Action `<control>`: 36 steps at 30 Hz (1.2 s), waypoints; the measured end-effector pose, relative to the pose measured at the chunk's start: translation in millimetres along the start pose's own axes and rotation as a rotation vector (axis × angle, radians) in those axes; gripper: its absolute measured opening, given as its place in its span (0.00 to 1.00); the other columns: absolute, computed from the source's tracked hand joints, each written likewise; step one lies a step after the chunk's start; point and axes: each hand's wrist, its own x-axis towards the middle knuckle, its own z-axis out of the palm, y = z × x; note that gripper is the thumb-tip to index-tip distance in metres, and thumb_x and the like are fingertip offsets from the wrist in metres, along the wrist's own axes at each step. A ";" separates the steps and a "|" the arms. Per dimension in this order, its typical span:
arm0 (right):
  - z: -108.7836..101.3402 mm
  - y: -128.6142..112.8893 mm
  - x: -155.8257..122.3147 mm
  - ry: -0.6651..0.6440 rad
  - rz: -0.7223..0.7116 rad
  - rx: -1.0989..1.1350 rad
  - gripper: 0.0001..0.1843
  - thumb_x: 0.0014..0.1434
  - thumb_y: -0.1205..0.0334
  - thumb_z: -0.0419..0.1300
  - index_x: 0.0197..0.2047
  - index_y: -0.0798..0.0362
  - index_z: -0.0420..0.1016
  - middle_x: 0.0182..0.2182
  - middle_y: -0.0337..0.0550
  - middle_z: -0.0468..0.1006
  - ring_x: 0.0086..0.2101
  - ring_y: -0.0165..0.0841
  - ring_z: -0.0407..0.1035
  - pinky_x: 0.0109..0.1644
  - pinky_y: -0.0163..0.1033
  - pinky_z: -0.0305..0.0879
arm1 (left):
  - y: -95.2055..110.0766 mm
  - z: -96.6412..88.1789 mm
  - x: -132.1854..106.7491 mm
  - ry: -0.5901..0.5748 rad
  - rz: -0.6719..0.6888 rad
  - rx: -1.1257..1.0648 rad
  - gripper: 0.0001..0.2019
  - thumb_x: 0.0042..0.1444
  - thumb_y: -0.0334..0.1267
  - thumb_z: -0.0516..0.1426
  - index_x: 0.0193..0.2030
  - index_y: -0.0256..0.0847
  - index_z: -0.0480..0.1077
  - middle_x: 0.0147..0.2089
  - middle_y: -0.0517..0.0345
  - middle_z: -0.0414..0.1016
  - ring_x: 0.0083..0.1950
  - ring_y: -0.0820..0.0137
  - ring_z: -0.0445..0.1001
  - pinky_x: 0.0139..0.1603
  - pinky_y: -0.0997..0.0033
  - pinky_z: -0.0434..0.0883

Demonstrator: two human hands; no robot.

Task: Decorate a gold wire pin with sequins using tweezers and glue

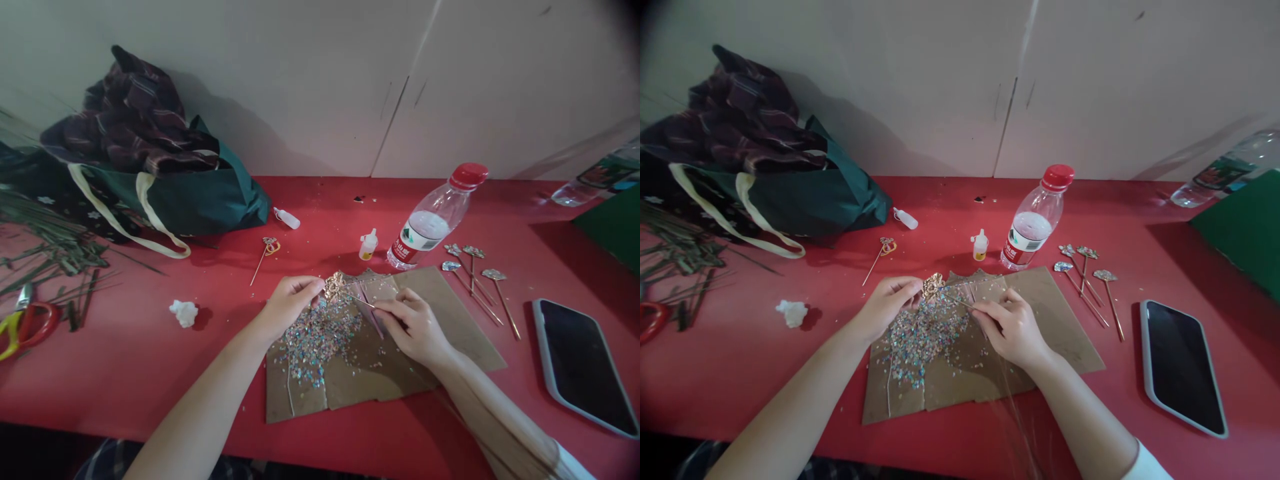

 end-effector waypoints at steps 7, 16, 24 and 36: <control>0.4 0.1 -0.2 0.000 0.023 -0.011 0.07 0.61 0.66 0.56 0.39 0.51 0.75 0.21 0.37 0.77 0.20 0.28 0.61 0.33 0.40 0.62 | -0.9 -0.5 0.7 0.006 0.016 0.031 0.17 0.58 0.49 0.52 0.23 0.41 0.63 0.23 0.60 0.62 0.26 0.75 0.58 0.28 0.71 0.57; 1.3 1.4 -1.3 -0.002 -0.002 -0.009 0.06 0.61 0.68 0.56 0.39 0.51 0.73 0.22 0.37 0.77 0.21 0.28 0.59 0.35 0.40 0.61 | -2.8 -1.6 1.6 -0.007 0.019 -0.005 0.17 0.58 0.48 0.53 0.23 0.41 0.65 0.23 0.62 0.63 0.25 0.76 0.58 0.28 0.72 0.57; 1.2 1.4 -1.3 0.005 -0.012 -0.023 0.06 0.60 0.69 0.56 0.40 0.51 0.73 0.24 0.38 0.78 0.21 0.29 0.60 0.34 0.39 0.62 | -2.2 -1.5 1.7 -0.013 0.028 -0.001 0.18 0.59 0.49 0.53 0.23 0.41 0.65 0.23 0.62 0.62 0.25 0.76 0.57 0.27 0.71 0.54; 1.0 1.3 -0.8 0.014 -0.042 -0.038 0.06 0.61 0.69 0.56 0.40 0.53 0.73 0.22 0.36 0.77 0.21 0.28 0.59 0.34 0.38 0.61 | -4.5 -2.5 3.7 -0.029 0.035 -0.003 0.17 0.58 0.48 0.53 0.24 0.39 0.65 0.22 0.63 0.62 0.25 0.77 0.58 0.28 0.72 0.55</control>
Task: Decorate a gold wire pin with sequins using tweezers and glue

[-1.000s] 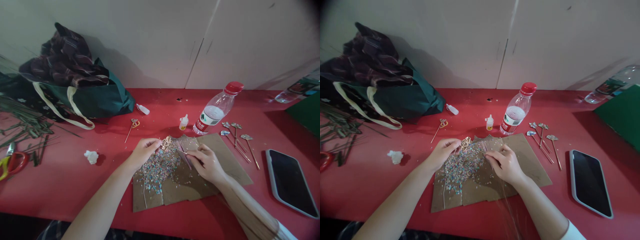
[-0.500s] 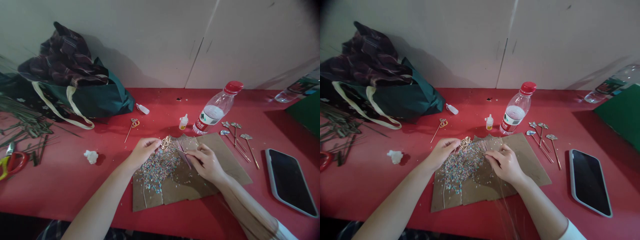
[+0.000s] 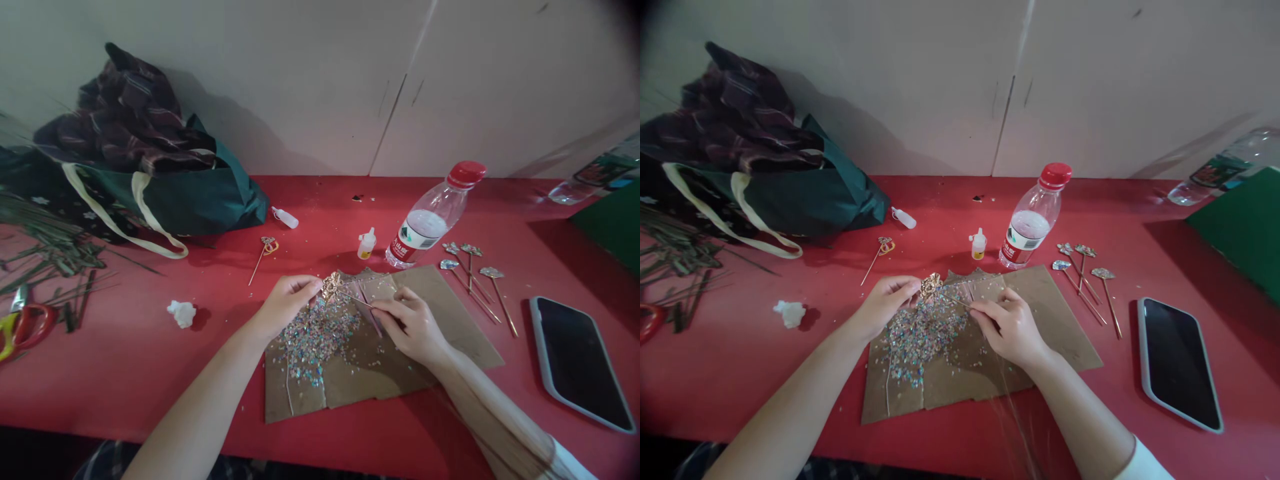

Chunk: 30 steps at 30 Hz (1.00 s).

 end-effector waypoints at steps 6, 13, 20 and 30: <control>0.8 0.8 -1.1 -0.008 -0.001 0.010 0.06 0.60 0.70 0.57 0.40 0.53 0.71 0.27 0.37 0.80 0.22 0.27 0.59 0.35 0.39 0.61 | -1.0 -0.3 -0.1 0.000 0.002 -0.006 0.17 0.58 0.48 0.53 0.24 0.40 0.65 0.22 0.62 0.62 0.25 0.77 0.58 0.27 0.71 0.53; 0.8 0.7 -1.4 -0.013 -0.001 0.017 0.06 0.60 0.70 0.57 0.41 0.53 0.72 0.26 0.37 0.80 0.22 0.27 0.59 0.35 0.39 0.61 | 1.4 -0.9 -0.5 0.006 0.020 0.031 0.18 0.59 0.49 0.53 0.24 0.39 0.64 0.22 0.62 0.61 0.25 0.77 0.57 0.27 0.71 0.52; 0.2 -0.9 0.0 0.004 -0.008 -0.002 0.06 0.61 0.69 0.56 0.41 0.52 0.72 0.26 0.38 0.79 0.22 0.28 0.60 0.33 0.39 0.62 | -0.6 -1.3 -0.2 0.009 0.011 0.037 0.18 0.59 0.49 0.52 0.25 0.39 0.65 0.23 0.62 0.61 0.25 0.77 0.57 0.27 0.71 0.52; -0.2 -1.1 0.1 -0.012 0.001 -0.004 0.07 0.61 0.69 0.56 0.41 0.52 0.72 0.26 0.38 0.79 0.23 0.29 0.61 0.33 0.38 0.64 | -2.0 -1.4 0.3 0.016 0.005 0.036 0.17 0.58 0.50 0.53 0.26 0.39 0.66 0.23 0.62 0.61 0.25 0.77 0.58 0.27 0.72 0.52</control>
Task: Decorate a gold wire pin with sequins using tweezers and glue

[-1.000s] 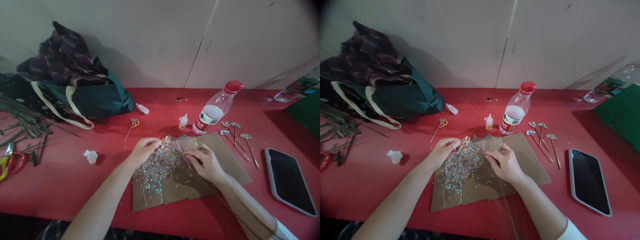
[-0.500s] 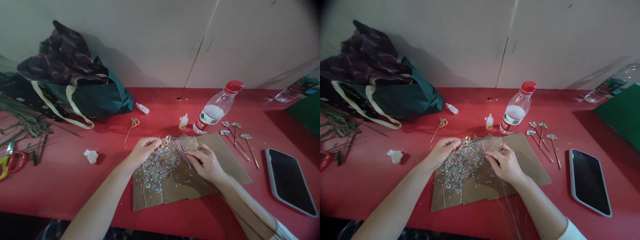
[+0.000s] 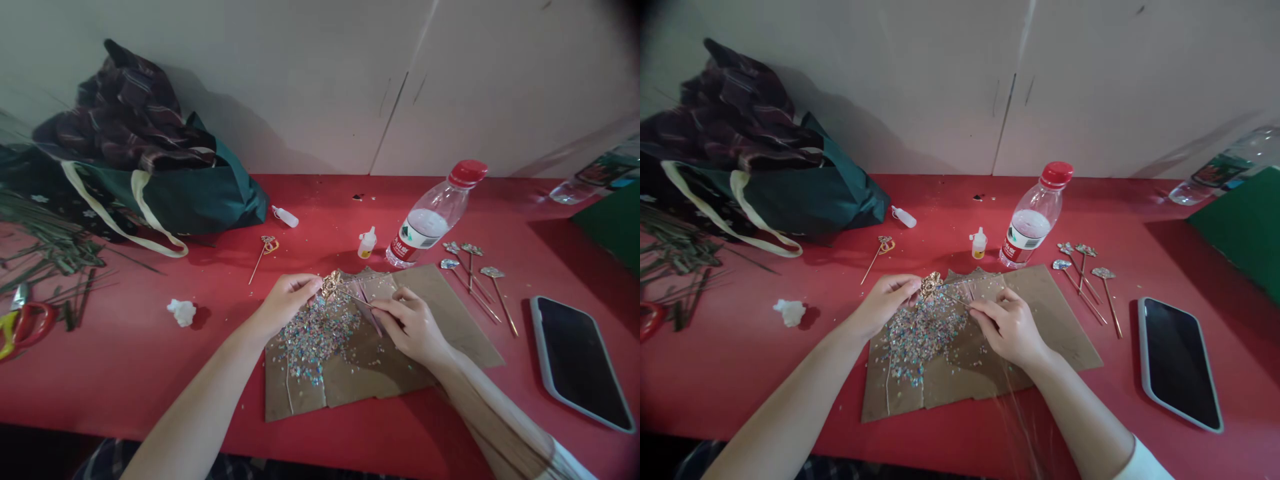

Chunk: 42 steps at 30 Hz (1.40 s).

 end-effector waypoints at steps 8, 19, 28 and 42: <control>0.7 0.3 -0.1 0.007 -0.002 0.008 0.06 0.60 0.70 0.56 0.40 0.53 0.73 0.26 0.38 0.79 0.22 0.28 0.61 0.35 0.38 0.64 | 2.9 0.2 -0.1 -0.011 0.005 -0.002 0.18 0.58 0.50 0.53 0.24 0.39 0.64 0.22 0.62 0.60 0.25 0.76 0.56 0.26 0.71 0.51; 0.6 0.2 -0.2 -0.007 0.009 -0.007 0.07 0.61 0.69 0.56 0.40 0.52 0.74 0.25 0.37 0.79 0.21 0.28 0.61 0.35 0.39 0.64 | -2.1 -0.6 1.0 -0.009 -0.013 -0.008 0.17 0.58 0.50 0.53 0.25 0.40 0.64 0.23 0.61 0.59 0.25 0.75 0.57 0.26 0.72 0.52; -0.1 0.4 1.0 0.006 -0.016 -0.007 0.06 0.60 0.70 0.56 0.40 0.53 0.73 0.25 0.37 0.79 0.21 0.27 0.62 0.35 0.39 0.62 | 0.5 -0.5 0.6 -0.019 -0.009 -0.013 0.17 0.58 0.49 0.53 0.25 0.39 0.63 0.23 0.62 0.59 0.26 0.76 0.58 0.29 0.72 0.54; 1.0 2.0 -1.0 0.004 0.001 0.002 0.07 0.60 0.69 0.56 0.41 0.52 0.73 0.25 0.37 0.79 0.21 0.28 0.63 0.35 0.40 0.63 | 3.0 -0.5 0.3 -0.029 -0.010 0.011 0.19 0.59 0.50 0.52 0.24 0.39 0.63 0.23 0.61 0.59 0.25 0.76 0.56 0.27 0.72 0.52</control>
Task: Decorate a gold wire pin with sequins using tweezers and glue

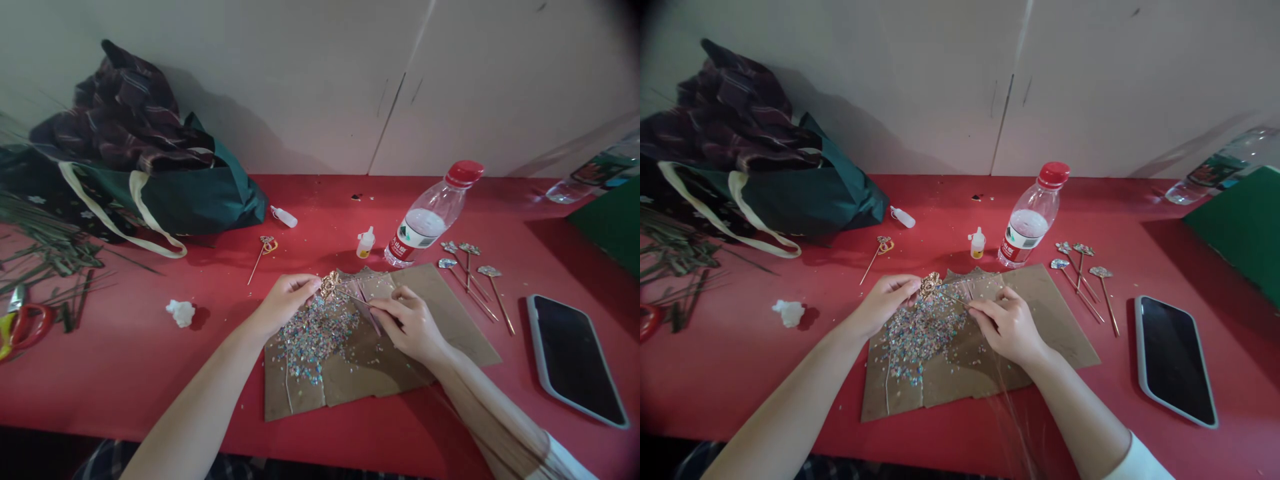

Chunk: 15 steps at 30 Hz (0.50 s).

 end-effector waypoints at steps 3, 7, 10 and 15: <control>0.3 0.2 -0.5 -0.004 0.016 0.010 0.07 0.60 0.69 0.56 0.40 0.51 0.74 0.24 0.36 0.79 0.21 0.28 0.64 0.35 0.40 0.62 | -1.0 -0.2 0.1 0.005 -0.001 0.002 0.19 0.59 0.51 0.52 0.24 0.39 0.63 0.22 0.61 0.59 0.25 0.76 0.56 0.26 0.72 0.51; -0.1 -0.1 -0.1 -0.004 0.010 0.013 0.07 0.60 0.69 0.56 0.41 0.51 0.73 0.26 0.36 0.80 0.22 0.27 0.64 0.36 0.40 0.63 | -2.7 -0.6 0.5 0.002 0.004 -0.003 0.19 0.59 0.51 0.52 0.24 0.40 0.63 0.22 0.62 0.60 0.25 0.76 0.56 0.27 0.71 0.52; -1.1 -0.9 1.2 -0.007 -0.002 -0.007 0.07 0.61 0.69 0.56 0.40 0.52 0.73 0.24 0.36 0.79 0.22 0.27 0.64 0.34 0.39 0.63 | -3.2 -0.7 0.5 0.002 0.001 -0.001 0.18 0.59 0.51 0.52 0.24 0.40 0.64 0.22 0.62 0.60 0.25 0.76 0.56 0.27 0.71 0.52; -1.0 -0.9 1.3 -0.004 0.001 -0.004 0.07 0.61 0.69 0.56 0.40 0.51 0.73 0.24 0.36 0.79 0.21 0.27 0.64 0.35 0.40 0.62 | -3.3 -0.4 0.3 0.006 -0.010 0.001 0.18 0.59 0.50 0.52 0.25 0.39 0.64 0.23 0.62 0.60 0.25 0.76 0.57 0.27 0.72 0.52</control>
